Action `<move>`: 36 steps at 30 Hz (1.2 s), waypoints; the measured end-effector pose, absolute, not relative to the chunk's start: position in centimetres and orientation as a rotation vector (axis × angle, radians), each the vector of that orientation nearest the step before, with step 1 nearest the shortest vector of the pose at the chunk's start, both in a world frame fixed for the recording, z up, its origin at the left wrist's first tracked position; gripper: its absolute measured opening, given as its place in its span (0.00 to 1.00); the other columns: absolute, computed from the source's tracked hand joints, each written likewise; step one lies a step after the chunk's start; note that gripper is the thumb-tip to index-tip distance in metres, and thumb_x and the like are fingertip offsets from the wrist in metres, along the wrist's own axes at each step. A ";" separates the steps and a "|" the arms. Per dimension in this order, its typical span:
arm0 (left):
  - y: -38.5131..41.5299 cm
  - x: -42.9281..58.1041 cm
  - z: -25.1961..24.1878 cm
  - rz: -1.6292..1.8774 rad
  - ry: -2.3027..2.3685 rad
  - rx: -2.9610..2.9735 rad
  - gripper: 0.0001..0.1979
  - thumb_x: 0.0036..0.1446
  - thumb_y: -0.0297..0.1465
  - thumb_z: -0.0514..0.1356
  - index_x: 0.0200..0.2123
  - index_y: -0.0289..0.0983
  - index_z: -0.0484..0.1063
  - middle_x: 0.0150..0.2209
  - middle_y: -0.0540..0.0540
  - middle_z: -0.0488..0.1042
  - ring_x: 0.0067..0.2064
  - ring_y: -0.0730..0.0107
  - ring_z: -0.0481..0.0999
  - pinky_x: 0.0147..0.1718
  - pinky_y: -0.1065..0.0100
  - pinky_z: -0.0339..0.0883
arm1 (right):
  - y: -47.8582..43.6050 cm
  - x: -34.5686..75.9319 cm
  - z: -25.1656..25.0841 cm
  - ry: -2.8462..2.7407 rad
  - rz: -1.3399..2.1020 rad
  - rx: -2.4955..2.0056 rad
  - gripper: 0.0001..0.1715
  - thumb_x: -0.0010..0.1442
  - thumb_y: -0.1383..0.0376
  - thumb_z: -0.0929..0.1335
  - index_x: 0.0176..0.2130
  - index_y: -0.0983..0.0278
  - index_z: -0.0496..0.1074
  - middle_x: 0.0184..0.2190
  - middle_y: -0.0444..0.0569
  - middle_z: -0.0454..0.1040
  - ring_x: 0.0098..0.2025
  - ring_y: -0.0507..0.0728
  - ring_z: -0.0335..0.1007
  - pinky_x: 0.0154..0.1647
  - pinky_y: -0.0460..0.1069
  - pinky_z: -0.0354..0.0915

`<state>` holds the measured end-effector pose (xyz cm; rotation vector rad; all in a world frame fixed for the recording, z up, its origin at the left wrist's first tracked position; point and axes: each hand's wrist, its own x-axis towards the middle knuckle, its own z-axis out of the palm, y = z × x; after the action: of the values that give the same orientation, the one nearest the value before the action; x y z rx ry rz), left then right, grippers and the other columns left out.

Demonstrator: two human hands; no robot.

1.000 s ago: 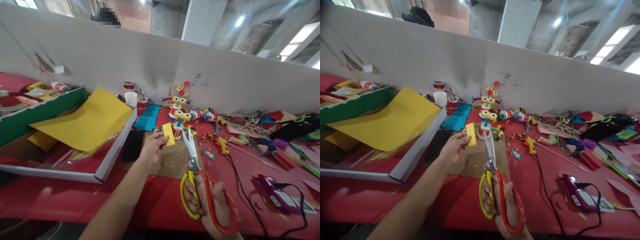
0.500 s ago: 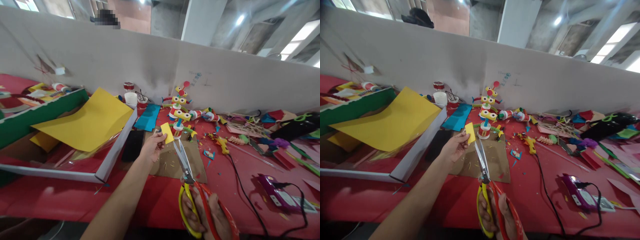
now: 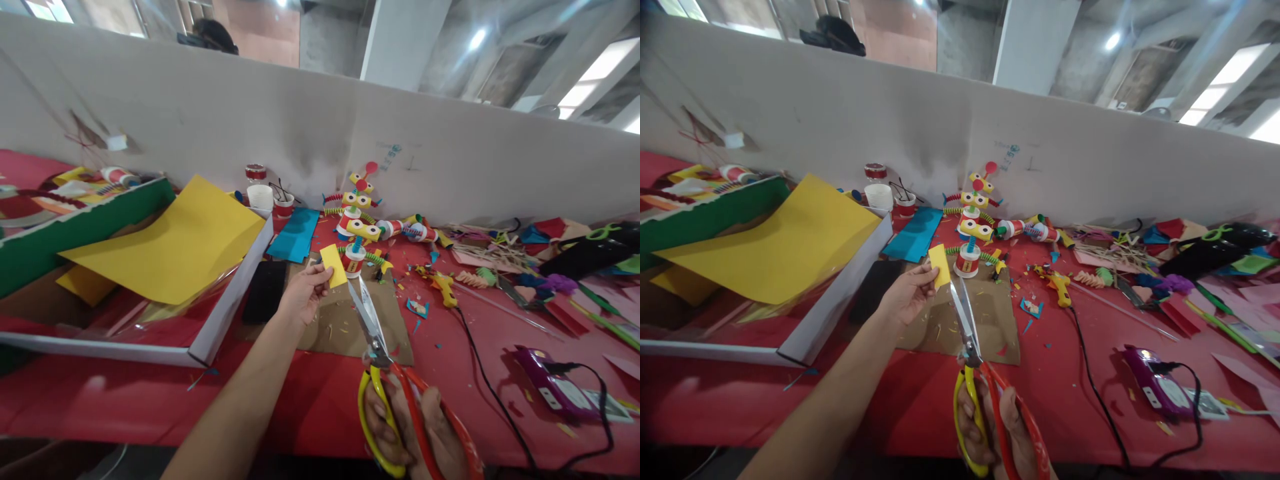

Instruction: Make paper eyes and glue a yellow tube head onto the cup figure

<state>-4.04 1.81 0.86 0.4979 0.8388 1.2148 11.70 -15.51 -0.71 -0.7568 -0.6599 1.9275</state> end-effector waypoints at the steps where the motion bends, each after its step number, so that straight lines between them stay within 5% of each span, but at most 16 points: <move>1: 1.8 -4.0 0.9 1.213 0.840 0.496 0.12 0.38 0.23 0.68 0.25 0.33 0.67 0.18 0.55 0.66 0.17 0.84 0.63 0.16 0.79 0.55 | -15.5 11.7 -0.7 -0.661 1.927 -0.755 0.41 0.44 0.33 0.60 0.42 0.61 0.66 0.23 0.46 0.60 0.21 0.50 0.48 0.16 0.46 0.49; 28: 1.8 -3.9 1.1 1.179 0.821 0.415 0.09 0.40 0.19 0.66 0.24 0.33 0.69 0.17 0.55 0.66 0.17 0.84 0.63 0.14 0.79 0.54 | -15.6 12.1 -0.4 -0.674 1.993 -0.730 0.40 0.47 0.32 0.58 0.38 0.63 0.64 0.21 0.41 0.57 0.19 0.47 0.42 0.17 0.44 0.48; 36: 1.7 -4.0 1.3 1.166 0.800 0.461 0.10 0.40 0.20 0.67 0.25 0.33 0.69 0.17 0.55 0.66 0.17 0.84 0.63 0.14 0.80 0.55 | -15.4 12.4 -1.1 -0.662 2.028 -0.689 0.38 0.48 0.33 0.59 0.37 0.63 0.63 0.21 0.41 0.57 0.18 0.45 0.42 0.16 0.43 0.41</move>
<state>-3.99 1.68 1.26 0.4607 0.8001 1.1663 12.39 -15.44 -1.07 -0.6886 -0.6621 2.0281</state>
